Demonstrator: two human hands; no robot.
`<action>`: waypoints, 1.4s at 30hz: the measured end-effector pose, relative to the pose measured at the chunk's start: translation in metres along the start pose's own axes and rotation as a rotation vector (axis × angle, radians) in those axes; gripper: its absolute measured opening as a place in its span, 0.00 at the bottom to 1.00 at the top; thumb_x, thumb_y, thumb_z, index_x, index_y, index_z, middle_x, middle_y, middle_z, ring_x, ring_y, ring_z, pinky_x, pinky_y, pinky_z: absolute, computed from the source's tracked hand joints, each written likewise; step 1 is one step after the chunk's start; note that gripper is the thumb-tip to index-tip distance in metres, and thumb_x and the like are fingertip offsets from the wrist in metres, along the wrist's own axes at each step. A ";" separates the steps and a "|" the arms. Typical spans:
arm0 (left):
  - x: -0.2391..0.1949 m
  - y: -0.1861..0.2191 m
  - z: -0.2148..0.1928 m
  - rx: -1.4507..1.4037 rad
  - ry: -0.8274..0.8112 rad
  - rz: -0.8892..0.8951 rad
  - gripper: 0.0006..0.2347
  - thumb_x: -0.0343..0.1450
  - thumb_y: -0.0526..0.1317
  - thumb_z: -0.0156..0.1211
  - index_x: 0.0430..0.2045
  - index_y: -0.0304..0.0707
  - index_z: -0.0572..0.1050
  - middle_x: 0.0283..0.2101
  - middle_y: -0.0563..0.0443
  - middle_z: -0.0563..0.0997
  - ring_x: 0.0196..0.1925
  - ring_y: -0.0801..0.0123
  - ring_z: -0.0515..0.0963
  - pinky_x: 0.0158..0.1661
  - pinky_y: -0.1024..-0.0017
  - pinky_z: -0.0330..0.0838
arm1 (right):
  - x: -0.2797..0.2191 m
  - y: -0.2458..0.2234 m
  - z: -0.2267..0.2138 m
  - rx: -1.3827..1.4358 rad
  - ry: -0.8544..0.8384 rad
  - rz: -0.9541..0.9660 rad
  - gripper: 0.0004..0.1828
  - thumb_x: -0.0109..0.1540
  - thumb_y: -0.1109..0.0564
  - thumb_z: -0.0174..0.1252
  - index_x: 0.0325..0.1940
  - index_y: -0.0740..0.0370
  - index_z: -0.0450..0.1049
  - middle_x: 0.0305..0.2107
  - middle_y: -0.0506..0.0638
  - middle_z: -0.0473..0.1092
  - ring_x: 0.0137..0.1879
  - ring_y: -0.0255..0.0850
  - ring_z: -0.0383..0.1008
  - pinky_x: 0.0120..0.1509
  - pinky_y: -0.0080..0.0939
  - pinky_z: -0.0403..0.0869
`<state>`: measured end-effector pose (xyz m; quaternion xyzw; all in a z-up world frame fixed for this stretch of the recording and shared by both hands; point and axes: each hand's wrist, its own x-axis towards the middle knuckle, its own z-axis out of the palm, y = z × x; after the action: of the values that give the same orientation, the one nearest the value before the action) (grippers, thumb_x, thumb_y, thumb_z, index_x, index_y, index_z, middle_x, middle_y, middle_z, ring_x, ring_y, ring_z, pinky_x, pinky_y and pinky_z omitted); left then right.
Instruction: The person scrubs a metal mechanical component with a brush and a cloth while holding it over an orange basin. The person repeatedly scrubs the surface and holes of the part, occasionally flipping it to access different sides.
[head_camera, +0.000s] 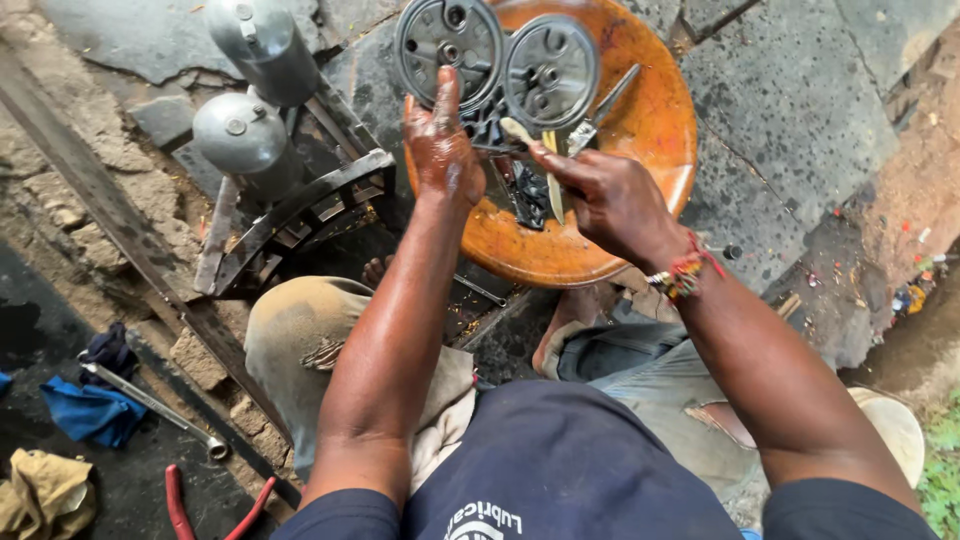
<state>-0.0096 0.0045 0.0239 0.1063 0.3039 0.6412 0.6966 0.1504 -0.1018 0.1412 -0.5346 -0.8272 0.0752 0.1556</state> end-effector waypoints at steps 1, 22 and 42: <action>-0.003 -0.001 0.001 0.015 0.040 -0.020 0.19 0.72 0.46 0.67 0.52 0.46 0.66 0.39 0.47 0.80 0.28 0.62 0.80 0.21 0.62 0.76 | 0.001 0.000 0.000 -0.037 -0.002 0.015 0.30 0.60 0.66 0.59 0.67 0.51 0.75 0.29 0.56 0.71 0.33 0.53 0.73 0.37 0.52 0.72; -0.008 -0.028 -0.004 -0.363 -0.168 -0.137 0.16 0.74 0.38 0.60 0.57 0.40 0.70 0.53 0.49 0.77 0.53 0.60 0.78 0.52 0.51 0.76 | 0.009 -0.030 0.062 0.348 0.391 0.195 0.23 0.70 0.67 0.54 0.69 0.55 0.70 0.47 0.66 0.75 0.46 0.50 0.84 0.47 0.45 0.79; -0.015 -0.023 -0.002 -0.308 -0.184 -0.126 0.18 0.70 0.32 0.63 0.55 0.38 0.70 0.49 0.46 0.79 0.46 0.53 0.81 0.44 0.47 0.80 | 0.008 -0.032 0.054 0.228 0.298 0.332 0.17 0.67 0.64 0.55 0.61 0.58 0.76 0.31 0.68 0.73 0.31 0.52 0.79 0.36 0.49 0.74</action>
<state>0.0078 -0.0138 0.0141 0.0375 0.1432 0.6228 0.7682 0.1015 -0.1051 0.1009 -0.6475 -0.6820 0.1127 0.3206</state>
